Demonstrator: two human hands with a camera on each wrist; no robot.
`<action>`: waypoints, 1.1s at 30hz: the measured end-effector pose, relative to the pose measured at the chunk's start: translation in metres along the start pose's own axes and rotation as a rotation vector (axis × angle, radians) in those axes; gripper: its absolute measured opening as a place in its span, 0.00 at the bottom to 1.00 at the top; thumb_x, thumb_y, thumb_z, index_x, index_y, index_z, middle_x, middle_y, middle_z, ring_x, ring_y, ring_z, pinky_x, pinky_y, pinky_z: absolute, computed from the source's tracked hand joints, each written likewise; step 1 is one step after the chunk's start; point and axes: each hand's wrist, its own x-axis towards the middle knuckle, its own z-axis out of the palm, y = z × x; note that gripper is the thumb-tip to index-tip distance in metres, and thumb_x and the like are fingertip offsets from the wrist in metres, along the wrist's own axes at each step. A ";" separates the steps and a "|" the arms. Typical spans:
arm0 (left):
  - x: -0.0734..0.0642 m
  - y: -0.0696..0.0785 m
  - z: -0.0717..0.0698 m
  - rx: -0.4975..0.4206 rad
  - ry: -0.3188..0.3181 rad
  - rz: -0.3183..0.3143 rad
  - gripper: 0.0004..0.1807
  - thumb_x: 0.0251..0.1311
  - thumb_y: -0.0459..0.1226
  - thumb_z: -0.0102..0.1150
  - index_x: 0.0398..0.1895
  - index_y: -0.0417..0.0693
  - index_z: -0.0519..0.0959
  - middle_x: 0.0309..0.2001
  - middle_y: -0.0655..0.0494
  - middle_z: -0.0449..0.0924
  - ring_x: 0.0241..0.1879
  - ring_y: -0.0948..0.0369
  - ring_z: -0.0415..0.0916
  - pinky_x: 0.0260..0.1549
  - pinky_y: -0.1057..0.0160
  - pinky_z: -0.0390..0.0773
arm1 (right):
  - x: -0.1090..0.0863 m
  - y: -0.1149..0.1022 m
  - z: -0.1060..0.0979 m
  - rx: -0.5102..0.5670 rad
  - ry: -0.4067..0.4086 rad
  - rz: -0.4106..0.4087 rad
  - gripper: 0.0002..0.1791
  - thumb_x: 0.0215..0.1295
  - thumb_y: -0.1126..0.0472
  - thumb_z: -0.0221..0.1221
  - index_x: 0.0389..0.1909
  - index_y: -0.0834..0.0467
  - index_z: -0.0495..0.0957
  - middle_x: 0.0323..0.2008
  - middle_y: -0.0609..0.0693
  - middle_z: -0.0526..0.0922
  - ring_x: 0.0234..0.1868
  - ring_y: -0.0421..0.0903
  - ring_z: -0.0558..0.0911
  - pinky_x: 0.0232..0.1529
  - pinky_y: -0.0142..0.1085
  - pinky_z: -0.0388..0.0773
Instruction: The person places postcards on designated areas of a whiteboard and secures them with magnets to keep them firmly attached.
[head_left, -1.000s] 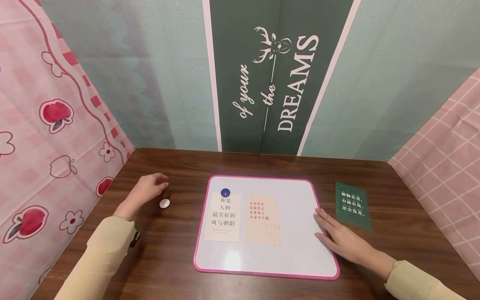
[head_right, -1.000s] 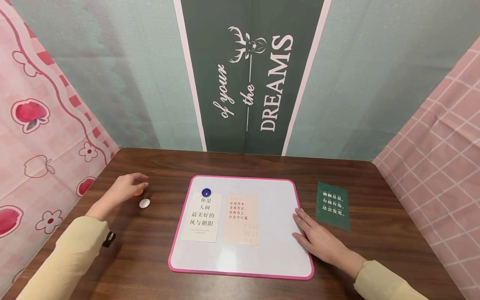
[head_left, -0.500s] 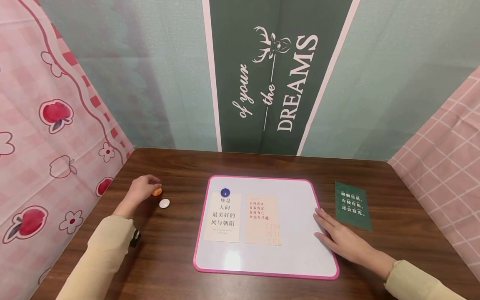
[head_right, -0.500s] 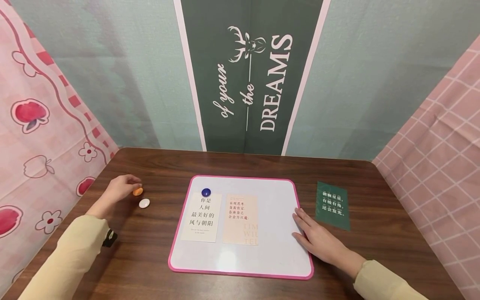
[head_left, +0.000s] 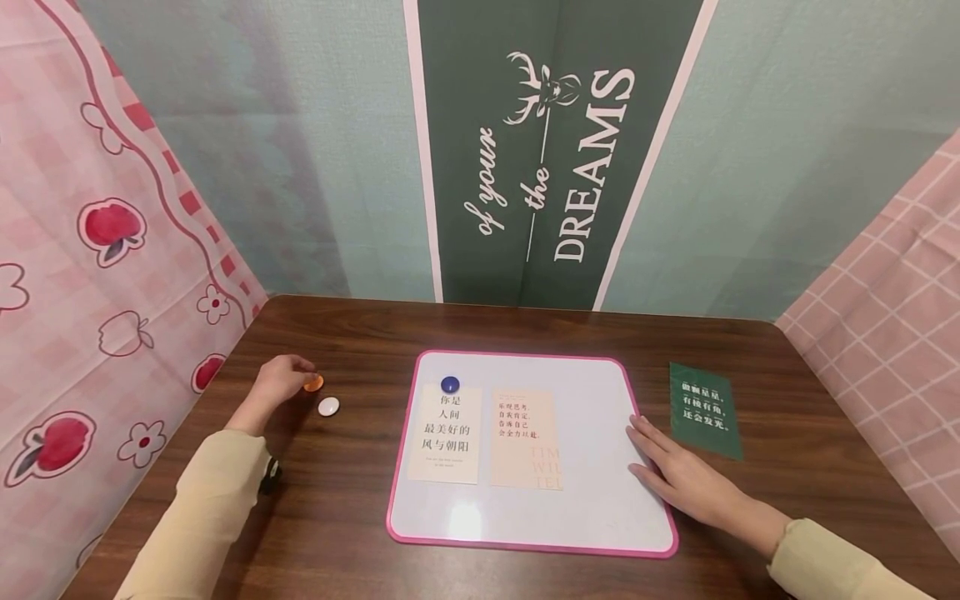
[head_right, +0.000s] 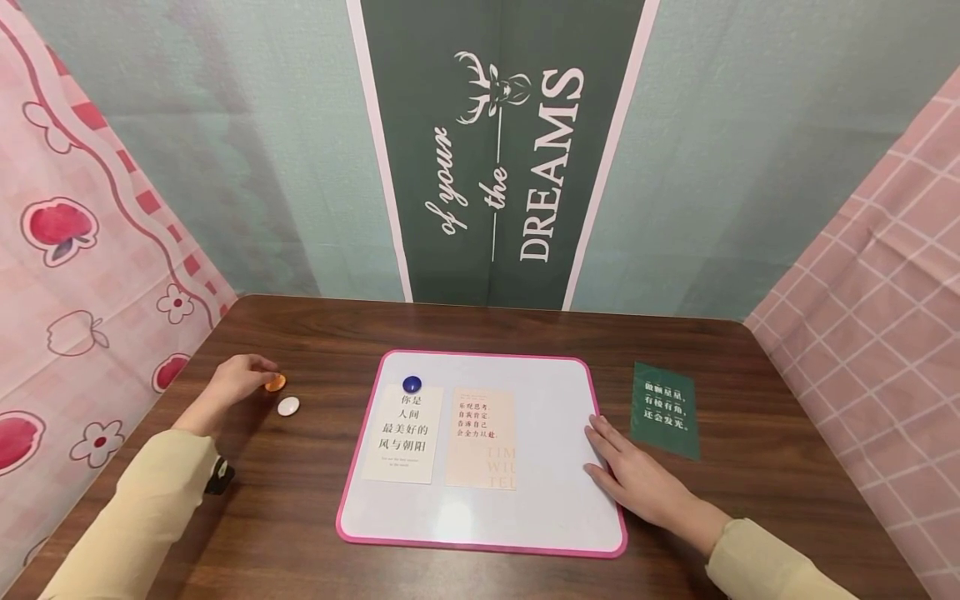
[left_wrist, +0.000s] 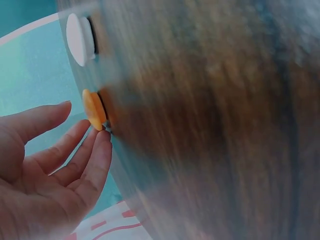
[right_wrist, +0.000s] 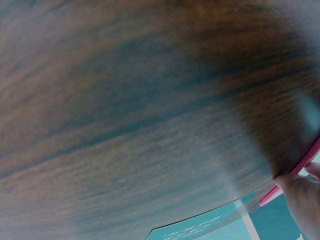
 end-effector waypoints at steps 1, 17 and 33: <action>0.000 0.000 0.000 -0.004 0.001 -0.004 0.18 0.64 0.33 0.57 0.49 0.23 0.78 0.47 0.26 0.81 0.45 0.39 0.78 0.52 0.43 0.77 | 0.000 0.000 0.000 -0.004 0.002 0.001 0.34 0.70 0.51 0.62 0.70 0.66 0.69 0.72 0.67 0.67 0.68 0.66 0.74 0.60 0.56 0.77; 0.002 -0.003 0.000 -0.010 -0.004 -0.019 0.16 0.58 0.32 0.62 0.43 0.24 0.80 0.39 0.31 0.82 0.40 0.43 0.78 0.45 0.49 0.78 | 0.000 0.000 0.000 0.006 -0.018 0.014 0.35 0.70 0.51 0.62 0.71 0.66 0.68 0.73 0.67 0.66 0.69 0.66 0.73 0.61 0.56 0.76; 0.001 -0.001 -0.003 -0.026 -0.016 -0.054 0.14 0.62 0.33 0.64 0.40 0.25 0.83 0.39 0.32 0.85 0.42 0.43 0.77 0.45 0.49 0.78 | 0.000 0.000 -0.001 0.013 -0.020 0.014 0.35 0.70 0.51 0.62 0.71 0.66 0.68 0.73 0.67 0.66 0.69 0.65 0.74 0.61 0.56 0.77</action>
